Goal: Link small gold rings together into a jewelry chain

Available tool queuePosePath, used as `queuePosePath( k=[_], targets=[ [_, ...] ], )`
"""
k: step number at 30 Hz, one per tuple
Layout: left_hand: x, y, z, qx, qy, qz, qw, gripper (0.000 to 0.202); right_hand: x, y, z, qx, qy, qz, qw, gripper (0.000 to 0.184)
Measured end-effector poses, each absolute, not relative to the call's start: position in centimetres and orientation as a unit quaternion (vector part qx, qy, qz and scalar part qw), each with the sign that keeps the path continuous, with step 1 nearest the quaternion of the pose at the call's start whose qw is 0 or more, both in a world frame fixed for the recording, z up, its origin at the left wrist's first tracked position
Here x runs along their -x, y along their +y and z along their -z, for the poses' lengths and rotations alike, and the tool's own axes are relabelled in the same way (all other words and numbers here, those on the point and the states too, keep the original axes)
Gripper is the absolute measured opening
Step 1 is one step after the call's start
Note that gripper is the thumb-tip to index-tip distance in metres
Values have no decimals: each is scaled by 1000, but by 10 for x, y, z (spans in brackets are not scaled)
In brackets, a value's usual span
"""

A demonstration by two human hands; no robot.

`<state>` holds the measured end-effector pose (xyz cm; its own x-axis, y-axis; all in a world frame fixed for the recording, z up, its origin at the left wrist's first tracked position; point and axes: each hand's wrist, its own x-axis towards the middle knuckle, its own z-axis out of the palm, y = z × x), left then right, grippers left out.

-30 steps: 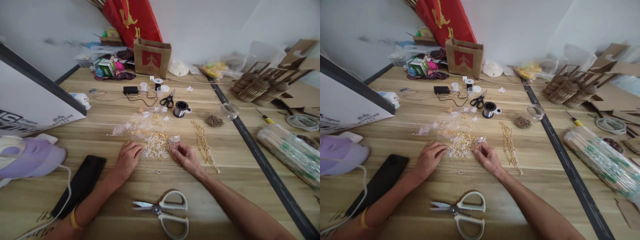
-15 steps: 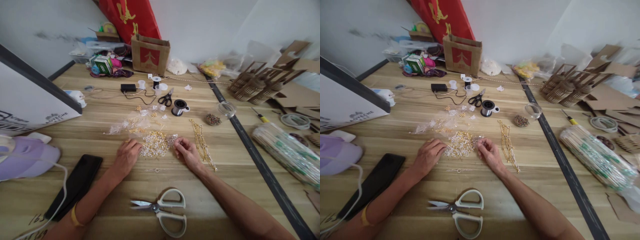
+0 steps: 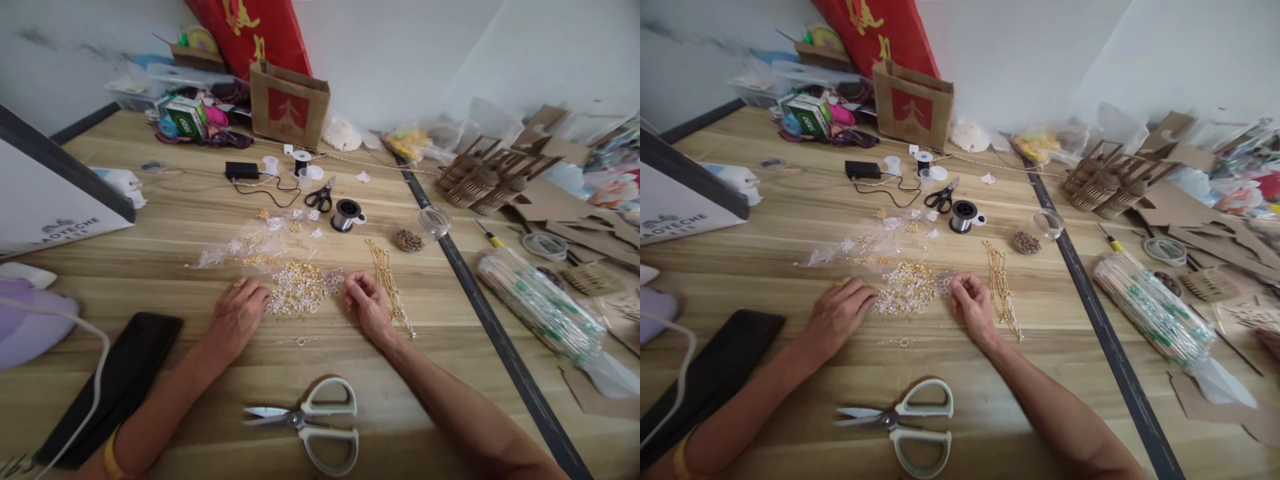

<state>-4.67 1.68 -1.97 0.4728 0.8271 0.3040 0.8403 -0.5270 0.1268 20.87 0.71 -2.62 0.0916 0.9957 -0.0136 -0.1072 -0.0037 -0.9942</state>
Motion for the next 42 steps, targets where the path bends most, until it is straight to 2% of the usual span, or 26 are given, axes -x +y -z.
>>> queuePosePath(
  k=[7,13,20,28,34,42],
  targets=[
    [48,15,19,859,-481,174,21,23,-207,2,20,480,-477,-497,542,24],
    [49,16,20,859,-477,187,8,24,-204,-11,16,441,-581,-468,499,19],
    [51,17,24,861,-472,191,3,22,-202,-20,16,346,-770,-325,426,6],
    [51,18,23,859,-477,187,-8,22,-200,-23,23,229,-894,-147,355,8],
    [50,18,23,851,-486,196,-28,22,-201,-22,25,224,-910,-128,324,8],
    [51,21,23,844,-487,214,-61,18,-202,-21,26,233,-907,-114,332,7]
  ],
)
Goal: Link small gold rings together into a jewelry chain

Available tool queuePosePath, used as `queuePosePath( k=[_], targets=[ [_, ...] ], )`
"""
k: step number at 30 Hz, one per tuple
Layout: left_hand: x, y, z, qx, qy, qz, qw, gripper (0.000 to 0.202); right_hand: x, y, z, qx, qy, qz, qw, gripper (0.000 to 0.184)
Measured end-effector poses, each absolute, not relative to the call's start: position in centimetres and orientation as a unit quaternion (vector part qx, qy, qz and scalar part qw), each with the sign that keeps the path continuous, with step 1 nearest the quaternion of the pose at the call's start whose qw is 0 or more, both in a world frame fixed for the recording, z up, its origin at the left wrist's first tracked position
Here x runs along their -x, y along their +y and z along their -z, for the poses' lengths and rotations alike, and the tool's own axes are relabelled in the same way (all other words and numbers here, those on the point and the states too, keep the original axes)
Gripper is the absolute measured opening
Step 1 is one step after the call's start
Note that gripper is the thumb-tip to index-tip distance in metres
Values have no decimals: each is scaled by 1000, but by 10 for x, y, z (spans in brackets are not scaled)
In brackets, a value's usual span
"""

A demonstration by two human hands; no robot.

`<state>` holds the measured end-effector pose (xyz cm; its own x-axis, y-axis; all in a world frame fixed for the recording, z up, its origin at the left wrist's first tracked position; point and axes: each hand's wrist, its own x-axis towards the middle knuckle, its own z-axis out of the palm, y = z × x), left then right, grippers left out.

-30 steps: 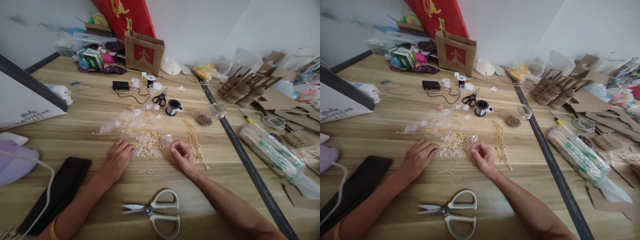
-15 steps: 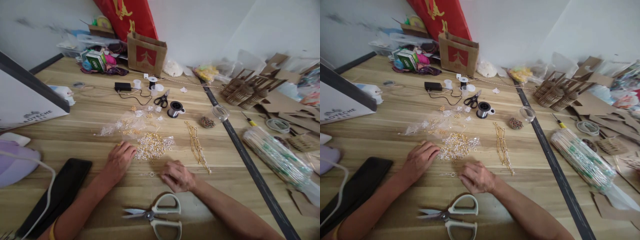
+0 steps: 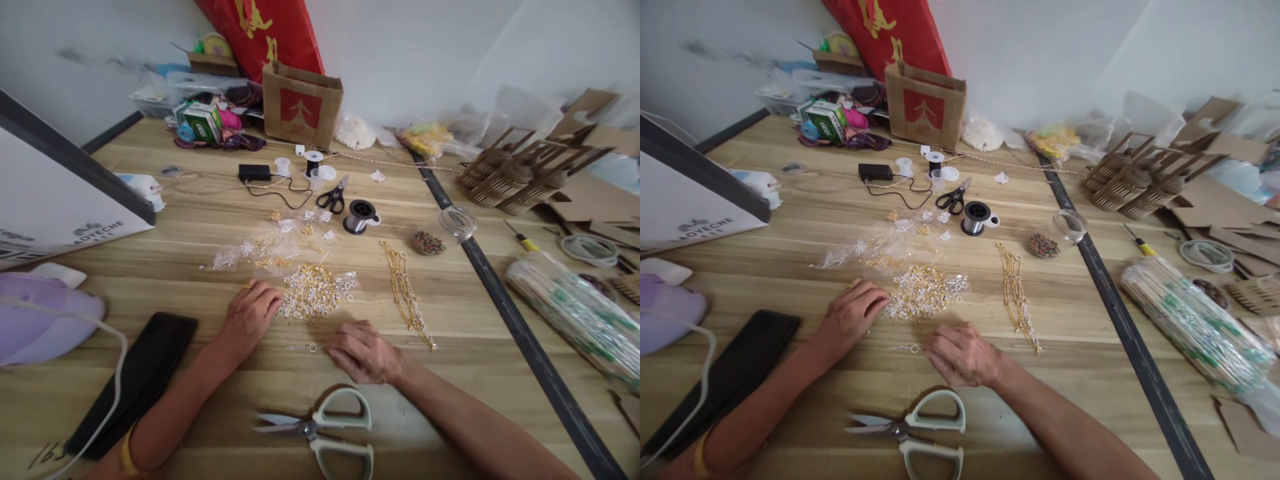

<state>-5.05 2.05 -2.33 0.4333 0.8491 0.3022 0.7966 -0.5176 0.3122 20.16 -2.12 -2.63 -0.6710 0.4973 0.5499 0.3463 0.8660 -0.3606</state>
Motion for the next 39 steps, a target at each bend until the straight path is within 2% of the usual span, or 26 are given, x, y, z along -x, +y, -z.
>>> queuePosePath(
  k=[10,19,26,39],
  targets=[
    [50,22,24,-835,479,-255,93,15,-202,-21,27,245,-907,-127,320,7],
    [51,17,10,-831,440,-280,192,13,-199,-18,22,250,-902,-130,326,7],
    [51,14,14,-852,430,-241,178,15,-199,-18,24,251,-902,-135,323,7],
    [56,18,15,-843,442,-251,178,15,-200,-18,27,256,-902,-137,318,5]
  ],
)
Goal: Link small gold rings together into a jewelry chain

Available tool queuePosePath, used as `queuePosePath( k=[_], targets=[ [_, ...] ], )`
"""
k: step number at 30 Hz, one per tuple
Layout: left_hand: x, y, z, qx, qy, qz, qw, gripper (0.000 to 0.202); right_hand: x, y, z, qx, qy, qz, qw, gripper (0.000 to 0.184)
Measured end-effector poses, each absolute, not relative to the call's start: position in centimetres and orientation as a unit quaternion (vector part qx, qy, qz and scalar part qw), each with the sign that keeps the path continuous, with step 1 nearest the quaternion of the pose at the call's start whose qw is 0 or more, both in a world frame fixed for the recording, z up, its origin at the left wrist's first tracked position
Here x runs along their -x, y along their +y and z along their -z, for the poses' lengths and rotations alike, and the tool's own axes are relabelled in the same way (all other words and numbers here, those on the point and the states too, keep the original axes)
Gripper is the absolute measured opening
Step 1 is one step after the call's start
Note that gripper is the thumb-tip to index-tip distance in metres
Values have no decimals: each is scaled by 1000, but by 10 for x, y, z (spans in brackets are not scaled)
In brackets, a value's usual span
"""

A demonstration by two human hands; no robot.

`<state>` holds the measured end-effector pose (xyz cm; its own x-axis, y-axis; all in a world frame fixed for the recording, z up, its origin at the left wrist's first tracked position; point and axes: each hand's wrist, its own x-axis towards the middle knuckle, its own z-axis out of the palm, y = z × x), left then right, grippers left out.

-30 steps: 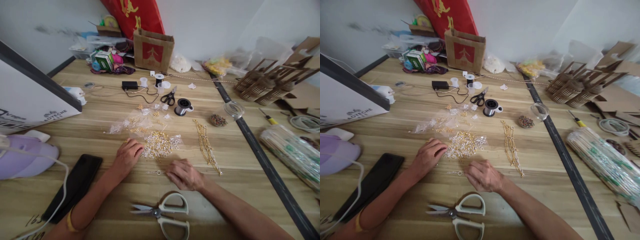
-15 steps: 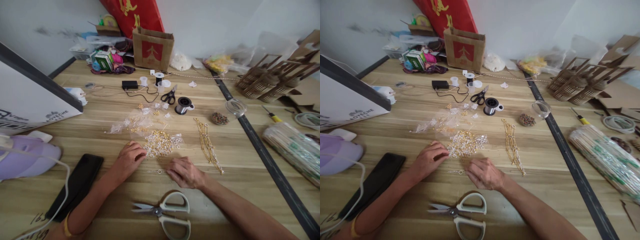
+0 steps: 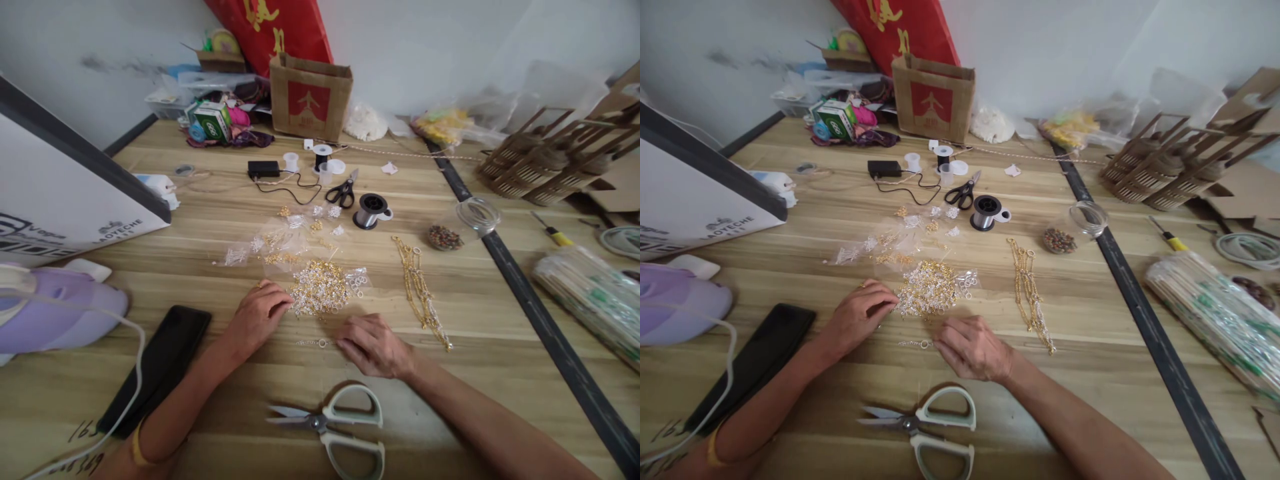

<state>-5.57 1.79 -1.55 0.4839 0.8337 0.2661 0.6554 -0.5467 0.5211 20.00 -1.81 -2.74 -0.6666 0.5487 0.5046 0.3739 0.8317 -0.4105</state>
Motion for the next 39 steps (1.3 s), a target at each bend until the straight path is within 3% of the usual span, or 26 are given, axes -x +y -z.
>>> queuePosePath(
  k=[18,28,39],
  targets=[
    [57,20,13,-820,455,-277,208,11,-200,-18,27,260,-902,-127,321,7],
    [45,10,13,-866,419,-220,163,30,-200,-18,28,262,-902,-140,313,7],
    [46,12,11,-872,401,-221,174,19,-201,-19,28,267,-904,-137,305,6]
  ],
)
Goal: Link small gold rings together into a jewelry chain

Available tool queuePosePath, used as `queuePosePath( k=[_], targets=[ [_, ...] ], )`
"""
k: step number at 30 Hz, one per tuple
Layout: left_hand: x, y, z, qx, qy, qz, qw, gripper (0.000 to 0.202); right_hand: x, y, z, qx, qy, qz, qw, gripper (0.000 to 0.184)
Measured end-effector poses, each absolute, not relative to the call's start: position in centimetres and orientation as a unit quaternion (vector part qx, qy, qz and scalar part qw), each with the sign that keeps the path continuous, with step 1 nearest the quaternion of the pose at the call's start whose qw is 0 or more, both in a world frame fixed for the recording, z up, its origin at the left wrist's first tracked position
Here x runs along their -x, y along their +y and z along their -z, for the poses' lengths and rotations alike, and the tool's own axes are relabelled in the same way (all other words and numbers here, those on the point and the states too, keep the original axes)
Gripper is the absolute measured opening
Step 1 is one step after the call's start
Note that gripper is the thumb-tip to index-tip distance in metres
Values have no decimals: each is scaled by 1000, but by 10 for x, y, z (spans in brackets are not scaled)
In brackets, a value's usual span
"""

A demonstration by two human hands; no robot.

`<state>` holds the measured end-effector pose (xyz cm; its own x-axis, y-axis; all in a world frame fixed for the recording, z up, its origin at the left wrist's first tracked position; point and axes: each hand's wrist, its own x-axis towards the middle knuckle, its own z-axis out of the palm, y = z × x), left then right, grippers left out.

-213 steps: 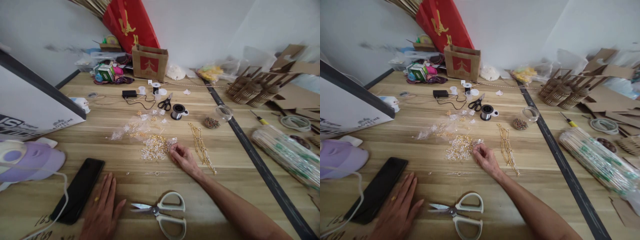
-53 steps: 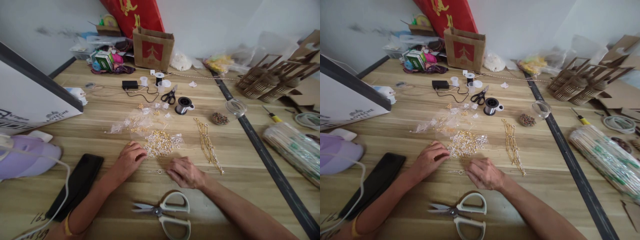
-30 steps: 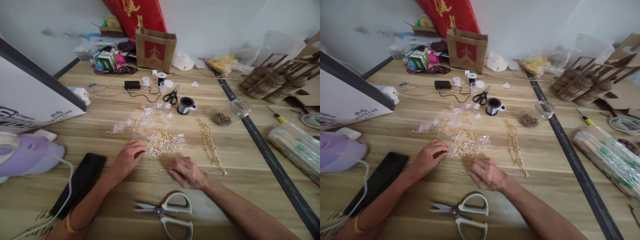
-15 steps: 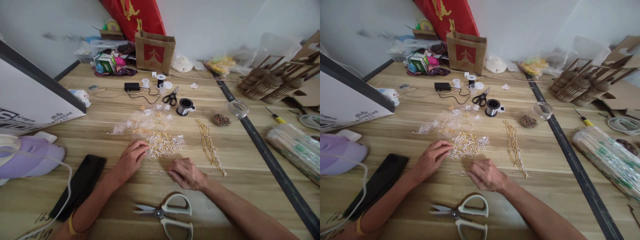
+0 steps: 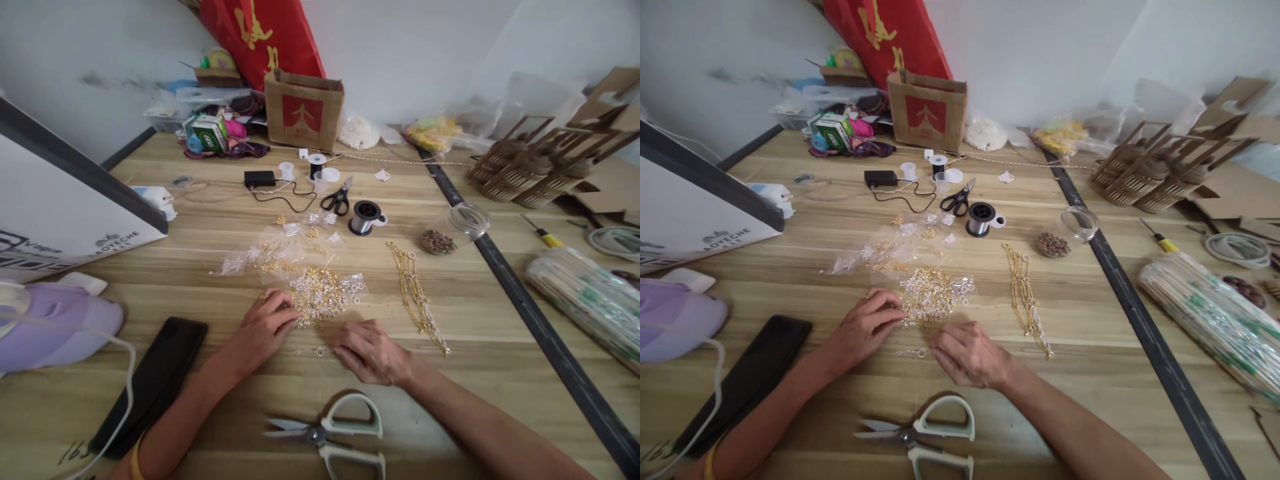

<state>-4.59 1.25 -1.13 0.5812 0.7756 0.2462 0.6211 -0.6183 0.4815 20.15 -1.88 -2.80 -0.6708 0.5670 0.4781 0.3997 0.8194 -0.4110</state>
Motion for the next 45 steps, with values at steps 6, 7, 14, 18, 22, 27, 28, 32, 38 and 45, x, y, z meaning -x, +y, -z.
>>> queuePosePath(
  k=[6,7,14,18,22,27,28,32,38,45],
  targets=[
    [51,13,11,-868,398,-217,204,26,-200,-18,26,266,-901,-132,317,8],
    [52,13,10,-865,400,-219,207,26,-200,-18,26,267,-901,-132,316,8],
    [63,17,-5,-832,443,-216,254,17,-200,-18,26,270,-901,-130,314,9],
    [74,18,-16,-826,462,-153,284,15,-200,-18,27,267,-902,-136,310,8],
    [83,17,-18,-827,477,-68,291,17,-201,-18,28,269,-902,-138,307,8],
    [85,18,-17,-838,463,-26,288,15,-201,-19,29,271,-902,-138,305,7],
    [84,18,-18,-840,458,-25,290,15,-201,-19,29,272,-903,-137,304,6],
    [77,16,-19,-838,457,-24,297,17,-201,-18,29,270,-902,-135,309,6],
    [78,14,-20,-852,445,-7,277,19,-201,-18,29,269,-903,-127,311,8],
    [76,14,-24,-858,439,2,266,19,-200,-18,28,271,-902,-124,313,7]
  ],
)
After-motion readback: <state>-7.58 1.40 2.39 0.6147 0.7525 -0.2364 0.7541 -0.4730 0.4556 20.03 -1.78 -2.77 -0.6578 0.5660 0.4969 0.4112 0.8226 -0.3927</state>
